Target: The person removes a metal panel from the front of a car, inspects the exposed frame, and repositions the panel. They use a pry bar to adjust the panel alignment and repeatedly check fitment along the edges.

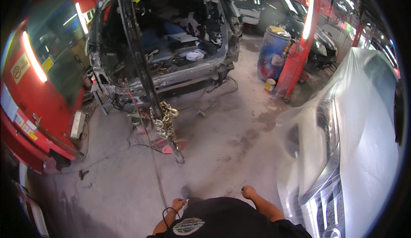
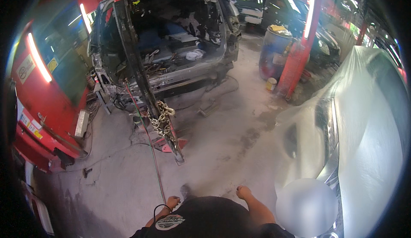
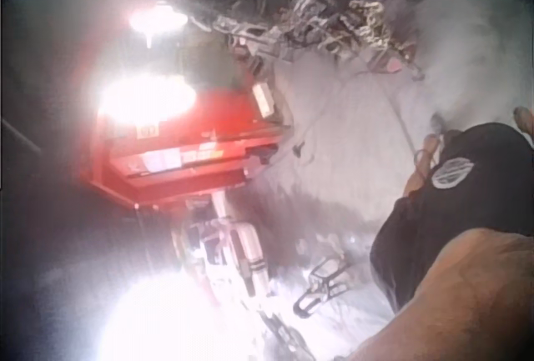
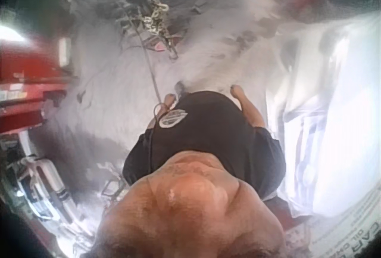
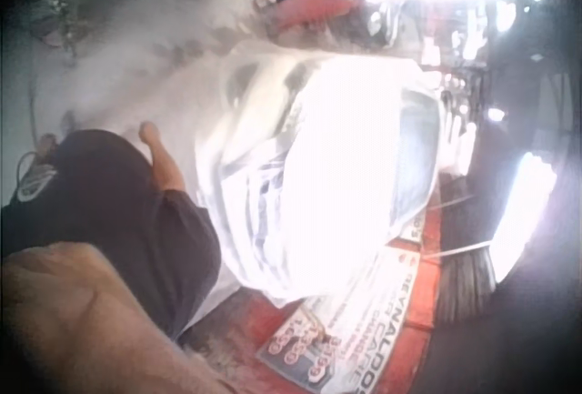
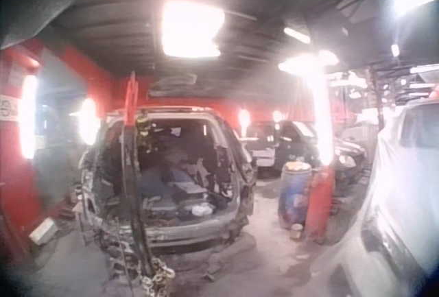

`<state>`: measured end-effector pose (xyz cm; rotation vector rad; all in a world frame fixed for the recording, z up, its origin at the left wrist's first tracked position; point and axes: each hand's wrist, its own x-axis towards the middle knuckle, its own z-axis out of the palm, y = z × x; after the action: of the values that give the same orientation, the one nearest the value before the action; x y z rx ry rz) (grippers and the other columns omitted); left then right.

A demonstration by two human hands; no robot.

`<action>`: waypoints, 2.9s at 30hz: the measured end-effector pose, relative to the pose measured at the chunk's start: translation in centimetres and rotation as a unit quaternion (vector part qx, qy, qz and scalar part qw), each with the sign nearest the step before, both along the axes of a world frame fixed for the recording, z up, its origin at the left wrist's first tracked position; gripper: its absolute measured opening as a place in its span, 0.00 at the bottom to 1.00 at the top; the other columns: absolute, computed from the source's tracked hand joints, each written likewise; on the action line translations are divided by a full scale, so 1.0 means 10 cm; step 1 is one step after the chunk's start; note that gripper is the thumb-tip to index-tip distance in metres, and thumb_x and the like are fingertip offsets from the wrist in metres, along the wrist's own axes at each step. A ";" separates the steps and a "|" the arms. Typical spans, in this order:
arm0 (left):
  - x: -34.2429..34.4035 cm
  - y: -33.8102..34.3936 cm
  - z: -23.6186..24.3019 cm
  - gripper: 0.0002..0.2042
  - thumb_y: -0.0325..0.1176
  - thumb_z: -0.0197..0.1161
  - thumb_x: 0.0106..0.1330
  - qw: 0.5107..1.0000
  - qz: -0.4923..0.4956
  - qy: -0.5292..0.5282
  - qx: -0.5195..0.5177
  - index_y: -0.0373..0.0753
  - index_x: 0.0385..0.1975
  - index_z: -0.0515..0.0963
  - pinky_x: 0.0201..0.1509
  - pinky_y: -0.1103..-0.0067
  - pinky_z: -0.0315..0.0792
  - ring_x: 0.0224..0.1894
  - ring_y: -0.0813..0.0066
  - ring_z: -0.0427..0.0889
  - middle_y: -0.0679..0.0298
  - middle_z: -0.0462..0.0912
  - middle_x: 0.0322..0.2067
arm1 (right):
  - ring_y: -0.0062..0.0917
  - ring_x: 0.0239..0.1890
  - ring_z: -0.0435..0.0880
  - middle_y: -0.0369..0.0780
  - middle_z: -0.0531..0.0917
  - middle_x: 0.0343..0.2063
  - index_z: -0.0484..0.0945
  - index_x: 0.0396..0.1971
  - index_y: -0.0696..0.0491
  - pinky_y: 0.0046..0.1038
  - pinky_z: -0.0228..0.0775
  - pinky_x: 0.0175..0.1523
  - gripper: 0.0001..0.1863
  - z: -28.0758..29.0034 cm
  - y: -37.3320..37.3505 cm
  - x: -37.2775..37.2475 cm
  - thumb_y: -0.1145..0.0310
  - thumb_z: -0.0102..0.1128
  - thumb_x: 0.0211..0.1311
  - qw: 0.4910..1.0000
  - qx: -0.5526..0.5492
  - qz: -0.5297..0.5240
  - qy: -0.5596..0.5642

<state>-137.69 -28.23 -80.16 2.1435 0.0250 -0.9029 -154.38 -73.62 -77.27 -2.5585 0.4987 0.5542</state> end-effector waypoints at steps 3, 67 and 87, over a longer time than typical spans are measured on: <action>-0.02 0.06 -0.06 0.15 0.38 0.59 0.58 1.000 0.017 0.000 0.011 0.33 0.37 0.83 0.19 0.78 0.69 0.19 0.77 0.78 0.61 0.85 0.25 | 0.48 0.42 0.82 0.52 0.83 0.37 0.83 0.40 0.54 0.43 0.73 0.50 0.17 0.01 0.01 0.03 0.60 0.53 0.58 1.000 0.012 -0.013 0.000; 4.43 -3.94 0.40 0.14 0.34 0.61 0.57 0.990 -0.141 -0.014 -0.018 0.29 0.37 0.81 0.41 0.70 0.73 0.36 0.60 0.82 0.50 0.83 0.32 | 0.49 0.43 0.80 0.52 0.83 0.38 0.81 0.42 0.55 0.43 0.72 0.50 0.15 0.66 -3.09 2.93 0.64 0.50 0.62 0.931 0.005 -0.339 -0.133; 6.50 -5.59 -0.97 0.15 0.36 0.56 0.58 0.759 -0.624 -0.184 0.036 0.31 0.35 0.81 0.45 0.65 0.73 0.38 0.50 0.81 0.49 0.83 0.33 | 0.48 0.43 0.81 0.51 0.83 0.36 0.82 0.41 0.55 0.44 0.72 0.51 0.15 0.54 -3.71 3.16 0.64 0.51 0.62 0.892 -0.022 -0.447 0.058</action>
<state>-72.70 -84.09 -89.87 2.2180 -1.7664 -1.1022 -122.76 -110.69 -71.86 -2.0064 1.6104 0.3360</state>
